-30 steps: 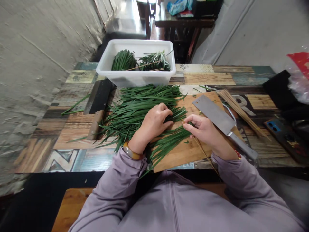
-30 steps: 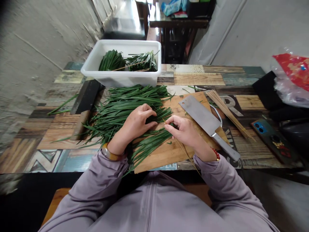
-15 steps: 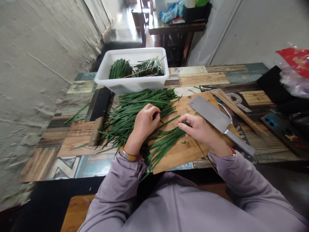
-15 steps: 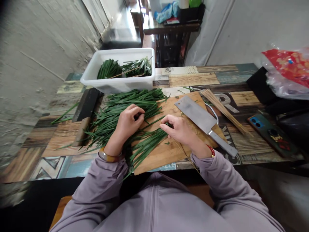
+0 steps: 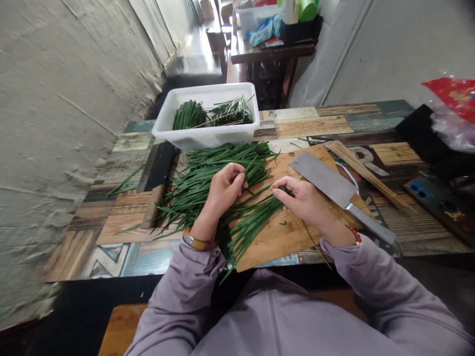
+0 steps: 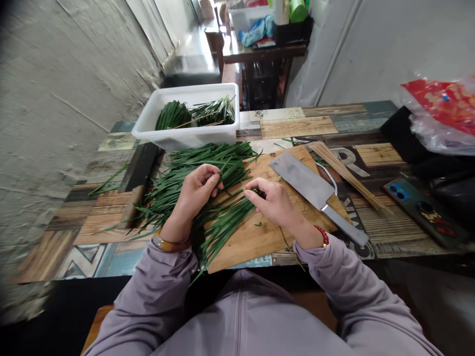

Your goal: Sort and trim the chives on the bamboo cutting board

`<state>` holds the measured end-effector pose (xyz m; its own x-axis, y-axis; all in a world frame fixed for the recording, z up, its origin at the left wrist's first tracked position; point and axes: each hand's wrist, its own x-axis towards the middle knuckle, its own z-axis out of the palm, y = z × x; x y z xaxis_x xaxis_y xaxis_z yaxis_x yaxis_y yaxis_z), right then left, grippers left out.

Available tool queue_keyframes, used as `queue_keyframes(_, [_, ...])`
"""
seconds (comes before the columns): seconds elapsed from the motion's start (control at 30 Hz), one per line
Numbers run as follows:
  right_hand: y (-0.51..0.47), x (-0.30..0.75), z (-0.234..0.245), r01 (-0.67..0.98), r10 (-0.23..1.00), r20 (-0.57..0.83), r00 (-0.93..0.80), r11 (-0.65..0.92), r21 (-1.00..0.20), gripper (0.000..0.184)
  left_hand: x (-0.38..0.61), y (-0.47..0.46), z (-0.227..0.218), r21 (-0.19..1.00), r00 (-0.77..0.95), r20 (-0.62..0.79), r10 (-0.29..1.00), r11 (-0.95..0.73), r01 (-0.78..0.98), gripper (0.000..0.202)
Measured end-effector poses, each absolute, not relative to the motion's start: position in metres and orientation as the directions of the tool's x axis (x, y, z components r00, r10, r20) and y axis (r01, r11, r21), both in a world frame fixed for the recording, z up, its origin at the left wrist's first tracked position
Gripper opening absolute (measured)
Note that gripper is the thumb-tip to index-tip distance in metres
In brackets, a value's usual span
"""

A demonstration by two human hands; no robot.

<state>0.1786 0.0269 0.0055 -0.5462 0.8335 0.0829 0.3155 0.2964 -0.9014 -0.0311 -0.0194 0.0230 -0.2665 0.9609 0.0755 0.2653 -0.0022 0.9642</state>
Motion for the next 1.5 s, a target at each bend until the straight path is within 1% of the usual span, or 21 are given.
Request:
queue_keyframes(0.2, [0.031,0.169,0.016,0.313,0.815,0.151,-0.560,0.377,-0.871,0.019,-0.030,-0.020,0.022,0.964,-0.237,0.059,0.970,0.007,0.267,0.009])
queue_keyframes(0.3, [0.034,0.163,0.024,0.306,0.796,0.193,-0.574,0.427,-0.851,0.018,-0.032,-0.020,0.020,0.957,-0.230,0.090,0.969,-0.021,0.288,0.008])
queue_keyframes(0.37, [0.035,0.159,0.026,0.296,0.793,0.208,-0.573,0.437,-0.849,0.018,-0.034,-0.019,0.018,0.926,-0.239,0.178,0.955,-0.081,0.369,0.006])
queue_keyframes(0.5, [0.036,0.156,0.019,0.290,0.819,0.177,-0.545,0.383,-0.877,0.021,-0.033,-0.019,0.017,0.780,-0.216,0.412,0.885,-0.220,0.587,0.007])
queue_keyframes(0.6, [0.036,0.158,0.015,0.286,0.830,0.159,-0.535,0.355,-0.890,0.021,-0.031,-0.019,0.017,0.742,-0.202,0.454,0.868,-0.242,0.625,0.010])
queue_keyframes(0.7, [0.037,0.160,0.015,0.282,0.828,0.164,-0.537,0.359,-0.890,0.020,-0.030,-0.019,0.015,0.748,-0.197,0.452,0.870,-0.250,0.615,0.011])
queue_keyframes(0.8, [0.037,0.160,0.016,0.288,0.824,0.155,-0.545,0.357,-0.888,0.019,-0.030,-0.018,0.011,0.782,-0.203,0.429,0.880,-0.249,0.571,0.013])
queue_keyframes(0.93, [0.039,0.160,0.016,0.278,0.816,0.153,-0.557,0.357,-0.892,0.019,-0.028,-0.017,0.007,0.866,-0.234,0.309,0.922,-0.170,0.471,0.016])
queue_keyframes(1.07, [0.039,0.160,0.015,0.281,0.816,0.152,-0.557,0.358,-0.890,0.018,-0.026,-0.019,0.013,0.907,-0.238,0.233,0.943,-0.122,0.404,0.009])
queue_keyframes(1.2, [0.039,0.160,0.014,0.282,0.818,0.151,-0.555,0.355,-0.891,0.019,-0.026,-0.022,0.020,0.927,-0.240,0.180,0.954,-0.084,0.365,0.022])
queue_keyframes(1.27, [0.039,0.160,0.015,0.281,0.820,0.151,-0.552,0.353,-0.892,0.020,-0.026,-0.022,0.020,0.944,-0.251,0.158,0.955,-0.071,0.323,0.023])
queue_keyframes(1.37, [0.038,0.160,0.016,0.285,0.821,0.147,-0.552,0.352,-0.891,0.019,-0.025,-0.022,0.018,0.950,-0.262,0.163,0.951,-0.079,0.303,0.019])
queue_keyframes(1.5, [0.036,0.160,0.016,0.285,0.823,0.145,-0.549,0.348,-0.893,0.019,-0.026,-0.020,0.014,0.929,-0.270,0.229,0.935,-0.128,0.346,0.013])
